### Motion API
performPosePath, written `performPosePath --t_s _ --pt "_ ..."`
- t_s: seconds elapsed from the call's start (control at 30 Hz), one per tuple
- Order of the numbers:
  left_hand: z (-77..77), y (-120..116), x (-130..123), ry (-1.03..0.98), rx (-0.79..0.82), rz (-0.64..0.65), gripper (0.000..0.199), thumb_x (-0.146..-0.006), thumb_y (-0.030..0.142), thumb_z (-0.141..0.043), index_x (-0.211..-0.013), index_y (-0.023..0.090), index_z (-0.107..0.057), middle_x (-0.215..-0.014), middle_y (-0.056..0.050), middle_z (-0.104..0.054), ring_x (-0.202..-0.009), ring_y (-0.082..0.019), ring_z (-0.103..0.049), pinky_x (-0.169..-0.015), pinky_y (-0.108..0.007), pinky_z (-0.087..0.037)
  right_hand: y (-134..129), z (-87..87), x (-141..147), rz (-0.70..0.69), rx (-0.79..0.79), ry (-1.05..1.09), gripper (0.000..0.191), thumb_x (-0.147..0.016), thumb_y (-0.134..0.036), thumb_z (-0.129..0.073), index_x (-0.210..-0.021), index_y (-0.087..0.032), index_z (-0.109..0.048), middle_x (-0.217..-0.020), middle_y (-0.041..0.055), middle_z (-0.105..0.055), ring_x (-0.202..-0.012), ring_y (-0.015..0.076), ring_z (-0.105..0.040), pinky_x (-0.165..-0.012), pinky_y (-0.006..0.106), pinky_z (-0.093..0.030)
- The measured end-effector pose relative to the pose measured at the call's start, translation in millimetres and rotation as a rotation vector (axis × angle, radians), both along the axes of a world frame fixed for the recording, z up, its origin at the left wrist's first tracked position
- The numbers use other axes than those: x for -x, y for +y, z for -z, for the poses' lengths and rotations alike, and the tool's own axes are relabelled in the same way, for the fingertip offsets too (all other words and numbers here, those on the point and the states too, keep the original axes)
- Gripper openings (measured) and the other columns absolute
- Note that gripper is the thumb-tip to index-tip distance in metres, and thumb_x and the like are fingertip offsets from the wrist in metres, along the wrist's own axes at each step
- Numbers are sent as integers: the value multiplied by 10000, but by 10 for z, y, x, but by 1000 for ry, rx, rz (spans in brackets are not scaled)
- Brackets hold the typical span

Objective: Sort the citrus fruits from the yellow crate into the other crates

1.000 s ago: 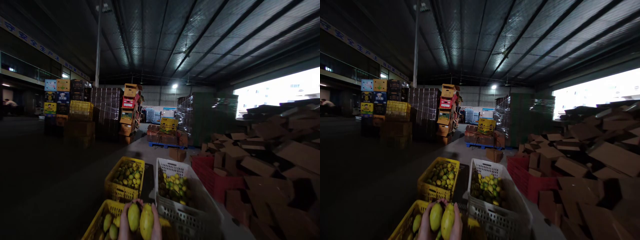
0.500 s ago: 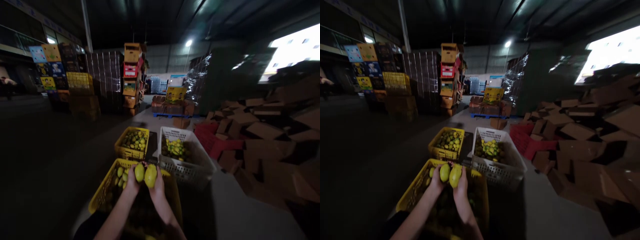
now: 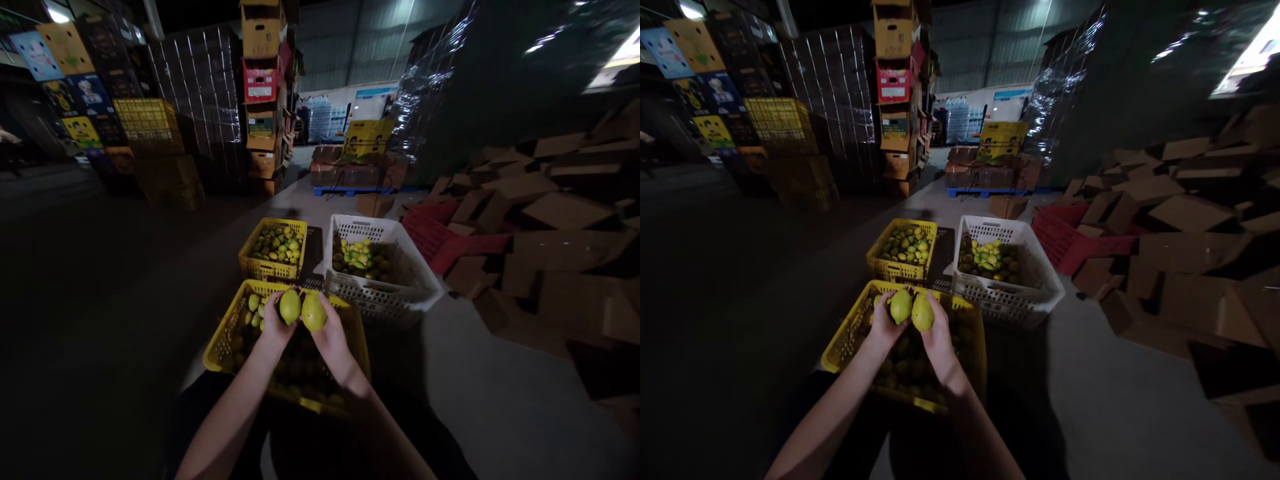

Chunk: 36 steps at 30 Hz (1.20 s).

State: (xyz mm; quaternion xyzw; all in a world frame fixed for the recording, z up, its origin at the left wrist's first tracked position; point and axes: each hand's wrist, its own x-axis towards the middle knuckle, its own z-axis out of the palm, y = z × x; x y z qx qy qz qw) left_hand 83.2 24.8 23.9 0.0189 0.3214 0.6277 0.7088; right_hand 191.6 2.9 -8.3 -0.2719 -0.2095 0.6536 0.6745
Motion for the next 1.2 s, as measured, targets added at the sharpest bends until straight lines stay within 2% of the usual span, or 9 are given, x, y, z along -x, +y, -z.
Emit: performPosePath --t_s 0.1,0.23,0.4,0.57,0.67,0.73,0.93,1.1,1.2 --pt "1 14 -3 -98 -55 -31 142 -830 263 -547 -829 159 -644 -786 -51 -688 -731 -163 -656 -764 -299 -546 70 -95 31 -104 35 23 222 -744 -288 -721 -937 -212 -641 -923 4 -734 -898 149 -685 -768 255 -565" --pt "-7 43 5 -233 2 -162 19 -808 180 -604 -790 178 -597 -709 4 -648 -656 -113 -628 -705 -239 -548 194 -149 58 -109 167 127 141 -747 -297 -692 -842 -217 -625 -741 -37 -710 -651 121 -665 -619 227 -559" --pt "-39 59 41 -283 121 -125 248 -893 163 -397 -901 151 -645 -725 -59 -654 -651 -147 -648 -601 -261 -569 245 -105 42 -88 303 178 121 -750 -308 -647 -727 -224 -564 -523 -67 -608 -441 116 -563 -449 223 -486" --pt "-43 80 62 -277 116 -128 175 -906 227 -463 -890 148 -618 -724 -46 -646 -657 -151 -660 -589 -263 -588 257 -57 43 -118 343 129 157 -773 -354 -643 -738 -219 -570 -554 -35 -650 -481 140 -606 -466 243 -499" --pt "-50 83 80 -219 89 -207 66 -824 207 -629 -855 158 -598 -733 -8 -642 -618 -121 -640 -587 -245 -587 247 -38 14 -101 275 77 170 -736 -332 -694 -853 -234 -620 -677 -35 -697 -562 144 -642 -517 253 -532" --pt "-53 79 97 -186 109 -182 71 -811 190 -646 -847 153 -597 -713 -5 -633 -594 -112 -630 -546 -217 -570 237 -41 -7 -84 229 42 235 -701 -284 -725 -914 -253 -630 -751 -51 -707 -607 131 -650 -558 246 -548" --pt "-12 41 114 -212 120 -2 261 -946 215 -367 -862 130 -599 -722 -61 -644 -576 -131 -636 -497 -231 -558 212 -98 11 -173 355 85 170 -778 -382 -620 -761 -219 -577 -586 -18 -641 -492 144 -601 -478 256 -514" --pt "-18 -60 173 -198 130 -115 132 -874 275 -548 -822 155 -559 -664 -14 -589 -569 -116 -602 -512 -206 -553 121 -164 20 -56 427 68 100 -803 -340 -566 -800 -240 -551 -571 -66 -620 -467 129 -581 -476 259 -515" --pt "-58 -152 256 -204 126 -5 257 -873 378 -531 -832 127 -575 -634 -30 -568 -511 -107 -553 -426 -175 -501 41 -232 -7 -42 459 78 116 -809 -339 -538 -738 -249 -521 -517 -76 -578 -443 131 -559 -460 262 -510"
